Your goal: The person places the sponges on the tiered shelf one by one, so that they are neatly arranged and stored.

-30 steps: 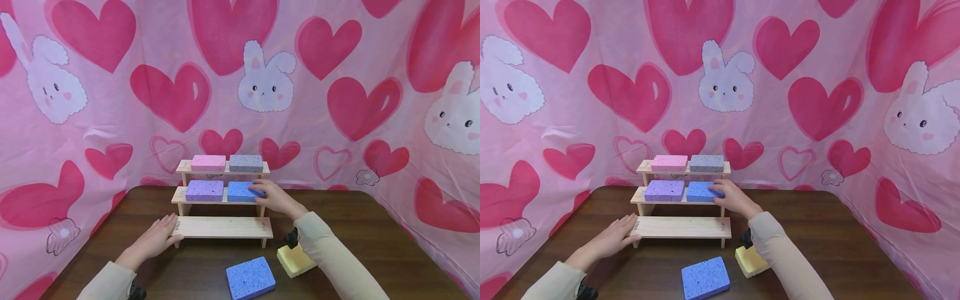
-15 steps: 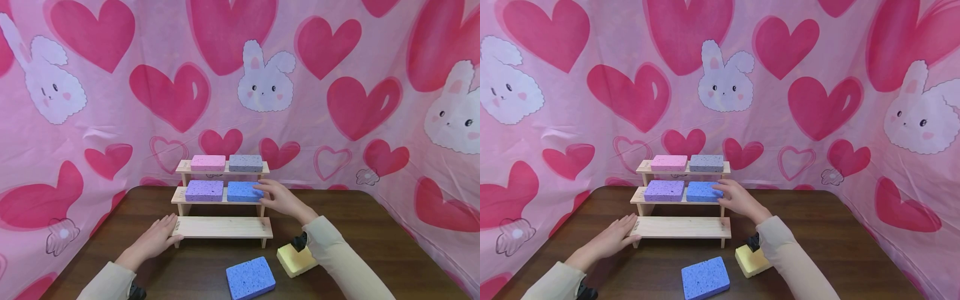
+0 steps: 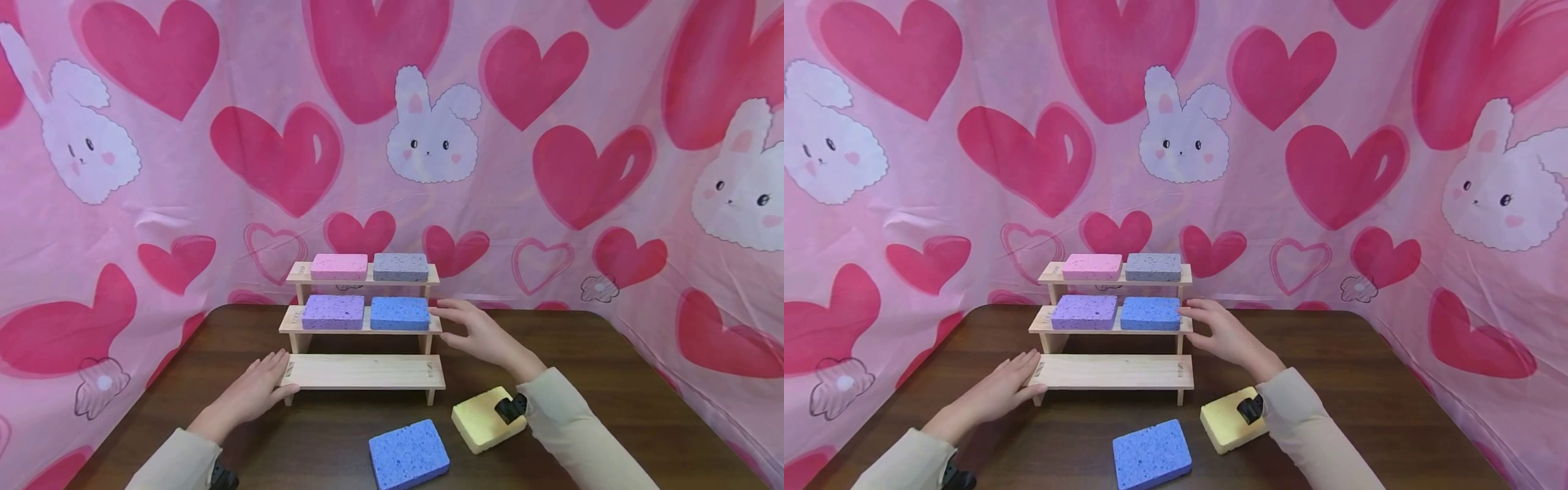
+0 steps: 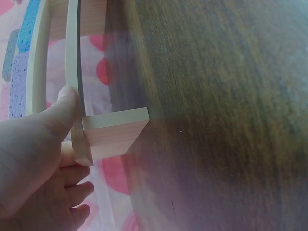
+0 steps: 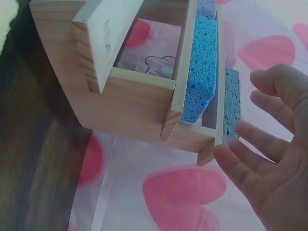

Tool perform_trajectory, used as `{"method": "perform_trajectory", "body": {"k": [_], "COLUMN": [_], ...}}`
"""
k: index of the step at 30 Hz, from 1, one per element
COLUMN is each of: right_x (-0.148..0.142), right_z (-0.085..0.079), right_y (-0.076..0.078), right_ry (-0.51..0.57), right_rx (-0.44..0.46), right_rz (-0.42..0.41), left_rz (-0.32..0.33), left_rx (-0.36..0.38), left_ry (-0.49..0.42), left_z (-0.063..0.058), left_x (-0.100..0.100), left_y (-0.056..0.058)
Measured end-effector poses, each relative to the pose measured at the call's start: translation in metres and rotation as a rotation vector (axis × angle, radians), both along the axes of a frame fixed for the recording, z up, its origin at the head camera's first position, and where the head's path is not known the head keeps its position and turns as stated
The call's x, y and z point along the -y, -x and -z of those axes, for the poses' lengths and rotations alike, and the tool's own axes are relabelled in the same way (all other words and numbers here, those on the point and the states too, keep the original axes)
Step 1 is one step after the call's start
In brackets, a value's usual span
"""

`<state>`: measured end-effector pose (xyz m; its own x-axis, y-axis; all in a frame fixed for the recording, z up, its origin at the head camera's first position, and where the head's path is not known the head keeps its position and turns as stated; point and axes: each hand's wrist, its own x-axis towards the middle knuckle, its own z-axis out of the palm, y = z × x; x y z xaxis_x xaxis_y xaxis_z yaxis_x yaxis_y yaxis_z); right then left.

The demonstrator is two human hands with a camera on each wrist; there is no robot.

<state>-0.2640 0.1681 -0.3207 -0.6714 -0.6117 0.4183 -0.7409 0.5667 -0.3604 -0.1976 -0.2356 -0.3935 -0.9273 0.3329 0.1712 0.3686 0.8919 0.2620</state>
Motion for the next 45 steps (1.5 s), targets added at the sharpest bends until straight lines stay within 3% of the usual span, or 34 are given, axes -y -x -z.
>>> {"method": "perform_trajectory", "body": {"k": [14, 27, 45], "right_x": [-0.024, -0.048, -0.079], "right_z": [0.008, 0.028, 0.045], "right_y": [-0.021, -0.03, -0.045], "right_ry": [-0.005, -0.012, -0.053], "right_rx": [0.098, 0.123, 0.23], "right_rz": [0.079, 0.063, 0.018], "left_rz": [0.007, -0.002, 0.013], "left_rx": [-0.012, 0.019, -0.016], "left_ry": [0.0, -0.007, 0.006], "left_z": [0.002, 0.002, 0.002], "left_x": [0.001, 0.0, 0.001], "left_y": [0.0, 0.001, 0.001]}}
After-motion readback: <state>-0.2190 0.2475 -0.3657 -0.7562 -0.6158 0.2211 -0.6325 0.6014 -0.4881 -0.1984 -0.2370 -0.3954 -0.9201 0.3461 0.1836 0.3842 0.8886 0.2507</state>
